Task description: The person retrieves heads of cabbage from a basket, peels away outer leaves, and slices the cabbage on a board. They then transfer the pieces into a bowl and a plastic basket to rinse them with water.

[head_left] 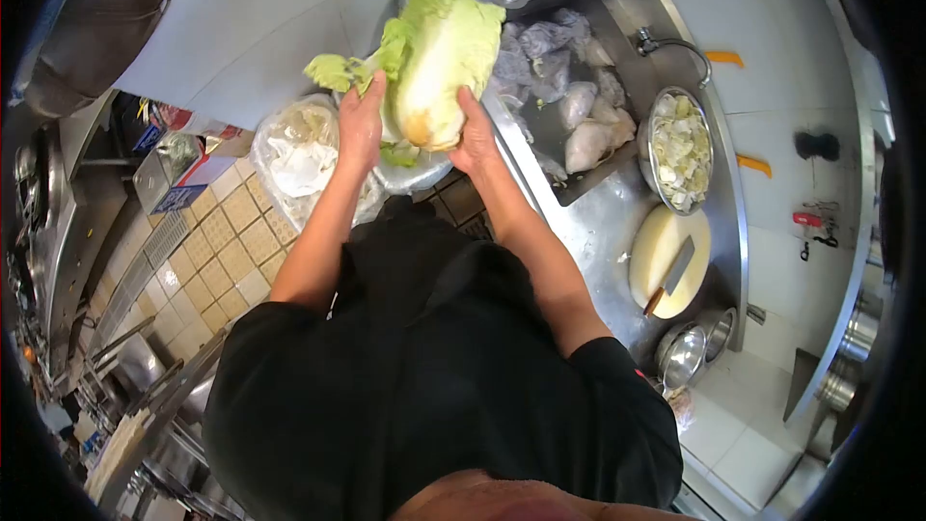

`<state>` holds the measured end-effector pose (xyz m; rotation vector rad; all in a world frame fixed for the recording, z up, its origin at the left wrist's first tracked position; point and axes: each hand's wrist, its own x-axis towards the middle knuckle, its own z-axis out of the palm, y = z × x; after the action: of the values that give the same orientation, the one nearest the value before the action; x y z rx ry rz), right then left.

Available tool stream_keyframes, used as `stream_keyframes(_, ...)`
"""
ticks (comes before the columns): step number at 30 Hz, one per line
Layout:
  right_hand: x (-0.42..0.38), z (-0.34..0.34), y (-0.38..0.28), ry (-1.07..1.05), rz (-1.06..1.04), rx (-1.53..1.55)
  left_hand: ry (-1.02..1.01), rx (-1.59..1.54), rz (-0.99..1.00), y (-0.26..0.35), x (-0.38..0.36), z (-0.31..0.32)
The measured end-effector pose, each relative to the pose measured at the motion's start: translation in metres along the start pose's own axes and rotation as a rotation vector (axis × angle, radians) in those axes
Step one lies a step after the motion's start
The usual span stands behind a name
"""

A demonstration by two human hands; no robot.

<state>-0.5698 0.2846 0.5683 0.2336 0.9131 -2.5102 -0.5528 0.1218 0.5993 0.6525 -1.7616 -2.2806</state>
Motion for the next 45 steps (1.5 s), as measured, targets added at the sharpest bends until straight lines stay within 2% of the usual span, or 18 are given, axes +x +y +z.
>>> stream_keyframes(3,0.004,-0.02,-0.009,-0.023,-0.043,0.259,-0.037,-0.52,-0.202,0.003,-0.014,0.017)
stream_keyframes(7,-0.003,-0.024,-0.026,-0.015,-0.145,0.314,0.075,-0.767,-0.273,-0.018,-0.015,0.034)
stream_keyframes(8,-0.004,-0.024,-0.029,0.012,-0.144,0.315,0.153,-0.767,-0.36,-0.023,-0.016,0.042)
stream_keyframes(11,-0.006,-0.027,-0.029,0.1,-0.167,0.354,0.025,-0.825,-0.543,-0.052,0.007,0.043)
stream_keyframes(12,-0.007,-0.029,-0.028,0.127,-0.178,0.37,-0.13,-0.796,-0.667,-0.045,0.009,0.046)
stream_keyframes(15,-0.016,-0.033,-0.023,0.119,-0.237,0.298,-0.513,-0.775,-0.753,-0.062,0.029,0.041)
stream_keyframes(19,-0.023,-0.036,-0.025,0.027,-0.236,0.244,-0.68,-0.71,-0.882,-0.063,0.039,0.046)
stream_keyframes(23,-0.019,-0.05,-0.026,0.034,-0.236,0.19,-0.734,-0.695,-0.955,-0.083,0.057,0.049)
stream_keyframes(26,-0.033,-0.034,-0.055,0.187,-0.193,0.311,-0.83,-0.25,-0.839,-0.067,0.058,0.041)
stream_keyframes(28,-0.03,-0.042,-0.078,0.29,-0.276,0.253,-0.737,-0.03,-0.661,-0.082,0.071,0.021)
stream_keyframes(32,-0.036,-0.07,-0.107,0.203,-0.426,0.196,-0.566,0.62,-0.446,-0.148,0.122,-0.026)
stream_keyframes(35,-0.036,-0.072,-0.096,0.348,-0.473,0.054,-0.831,1.562,0.23,-0.127,0.09,0.0)
stream_keyframes(36,-0.036,-0.072,-0.092,0.361,-0.492,0.041,-0.916,1.211,0.07,-0.108,0.083,0.025)
stream_keyframes(38,-0.033,-0.08,-0.08,0.393,-0.51,-0.038,-0.801,0.406,-0.083,-0.05,0.02,0.08)
stream_keyframes(40,-0.034,-0.071,-0.07,0.4,-0.535,-0.094,-0.719,0.17,0.201,-0.058,-0.004,0.12)
stream_keyframes(43,-0.033,-0.067,-0.063,0.385,-0.602,-0.068,-0.479,0.221,0.178,-0.041,-0.025,0.145)
stream_keyframes(44,-0.034,-0.067,-0.065,0.391,-0.611,-0.031,-0.446,0.267,0.277,-0.054,-0.019,0.149)
stream_keyframes(45,-0.036,-0.069,-0.065,0.404,-0.616,0.008,-0.442,0.255,0.269,-0.052,-0.019,0.15)
